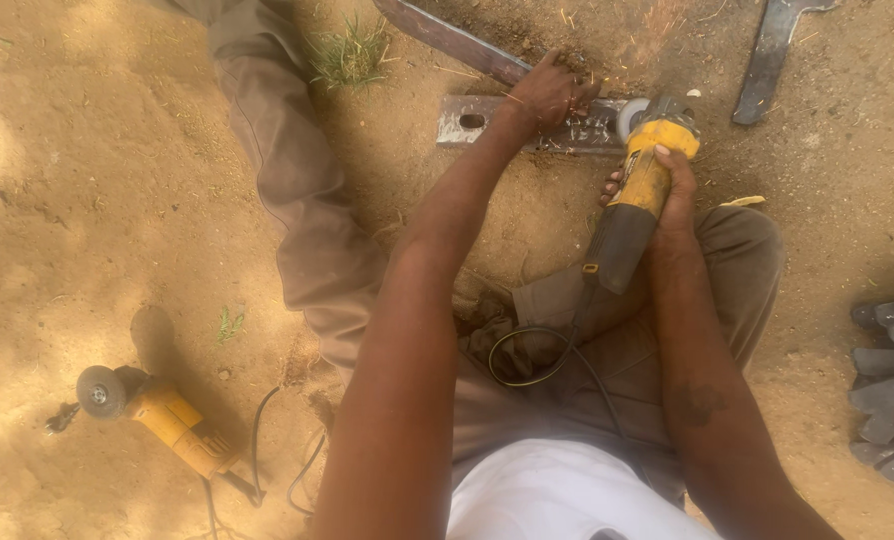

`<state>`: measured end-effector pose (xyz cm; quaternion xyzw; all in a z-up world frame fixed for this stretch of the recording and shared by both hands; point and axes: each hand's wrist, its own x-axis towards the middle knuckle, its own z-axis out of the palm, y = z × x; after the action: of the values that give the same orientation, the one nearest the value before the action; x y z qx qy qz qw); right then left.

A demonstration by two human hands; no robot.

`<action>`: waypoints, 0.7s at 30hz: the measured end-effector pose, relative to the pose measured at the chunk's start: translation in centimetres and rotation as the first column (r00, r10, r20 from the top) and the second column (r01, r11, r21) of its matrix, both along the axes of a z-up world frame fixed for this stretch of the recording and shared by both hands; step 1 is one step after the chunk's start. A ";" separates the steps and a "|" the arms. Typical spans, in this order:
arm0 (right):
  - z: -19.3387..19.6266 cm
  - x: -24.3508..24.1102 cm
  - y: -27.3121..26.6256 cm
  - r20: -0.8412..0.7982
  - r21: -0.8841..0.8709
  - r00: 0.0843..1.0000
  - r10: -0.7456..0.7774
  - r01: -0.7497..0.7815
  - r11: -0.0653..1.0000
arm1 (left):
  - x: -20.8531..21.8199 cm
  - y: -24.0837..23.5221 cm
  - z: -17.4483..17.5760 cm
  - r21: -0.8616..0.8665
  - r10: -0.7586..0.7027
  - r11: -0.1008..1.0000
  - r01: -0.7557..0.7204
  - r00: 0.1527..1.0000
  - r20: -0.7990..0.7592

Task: The person uses an angle grinder to sharpen and smooth the edges of large metal blades while sitting on the ground.

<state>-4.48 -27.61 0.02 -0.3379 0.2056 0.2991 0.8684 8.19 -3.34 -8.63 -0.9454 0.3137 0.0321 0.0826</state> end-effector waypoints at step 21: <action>0.2 -0.1 0.5 0.008 -0.010 1.000 0.005 -0.004 1.000 | -0.5 0.1 2.2 -0.052 0.046 0.997 -0.054 0.989 -0.143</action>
<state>-4.56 -27.09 0.20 -0.3438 0.2030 0.2988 0.8668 7.68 -3.28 -6.46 -0.9503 0.2956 0.0923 0.0329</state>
